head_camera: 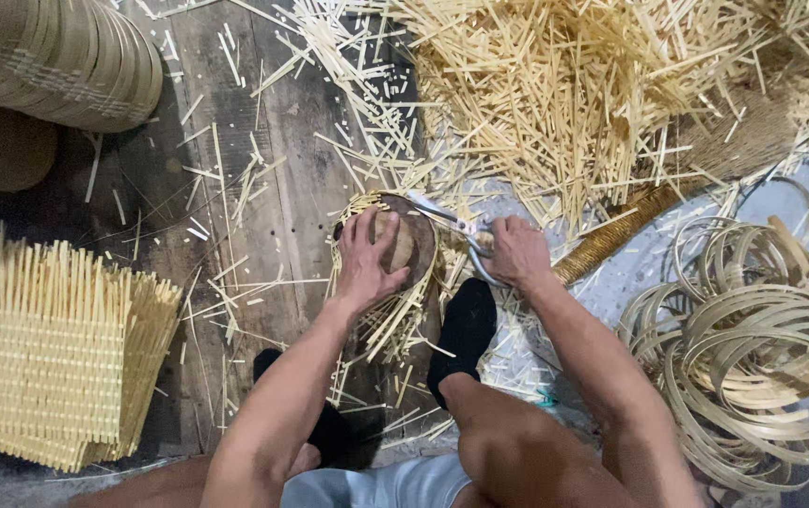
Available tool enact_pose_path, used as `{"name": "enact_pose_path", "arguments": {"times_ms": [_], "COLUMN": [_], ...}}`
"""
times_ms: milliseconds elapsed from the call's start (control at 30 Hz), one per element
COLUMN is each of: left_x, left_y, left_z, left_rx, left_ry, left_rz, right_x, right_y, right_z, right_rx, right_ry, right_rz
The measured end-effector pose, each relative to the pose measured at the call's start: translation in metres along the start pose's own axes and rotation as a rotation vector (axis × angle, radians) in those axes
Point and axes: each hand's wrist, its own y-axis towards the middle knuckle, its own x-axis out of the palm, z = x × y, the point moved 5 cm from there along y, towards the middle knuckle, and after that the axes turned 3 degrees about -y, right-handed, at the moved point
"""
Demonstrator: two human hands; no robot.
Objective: The person assembles circular bamboo basket components by inserting bamboo strips into a woven base and securing them with a circular frame using shears and their hands.
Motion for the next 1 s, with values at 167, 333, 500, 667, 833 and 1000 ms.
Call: {"name": "enact_pose_path", "arguments": {"times_ms": [167,333,500,667,833,1000], "left_x": [-0.001,0.002,0.024,0.016,0.007,0.006], "left_y": [0.003,-0.005,-0.001,-0.005,-0.001,0.002], "left_z": [-0.003,0.006,0.001,0.004,0.007,0.011], "left_rx": [0.091,-0.046,-0.197,-0.035,0.128,0.154], "left_ry": [0.011,-0.003,-0.022,0.039,0.020,-0.003], "left_rz": [-0.109,0.128,0.229,0.087,0.028,0.012], "right_x": [0.011,0.035,0.011,0.019,0.026,0.004], "right_y": [0.015,0.008,0.013,0.020,0.009,0.023], "right_z": [-0.013,0.021,-0.004,-0.008,0.017,-0.020], "right_rx": [-0.018,0.002,0.018,-0.015,0.013,-0.025], "right_ry": [-0.086,-0.027,-0.083,-0.152,-0.108,-0.219], "right_rz": [0.068,-0.249,-0.112,0.012,-0.195,-0.034]}}
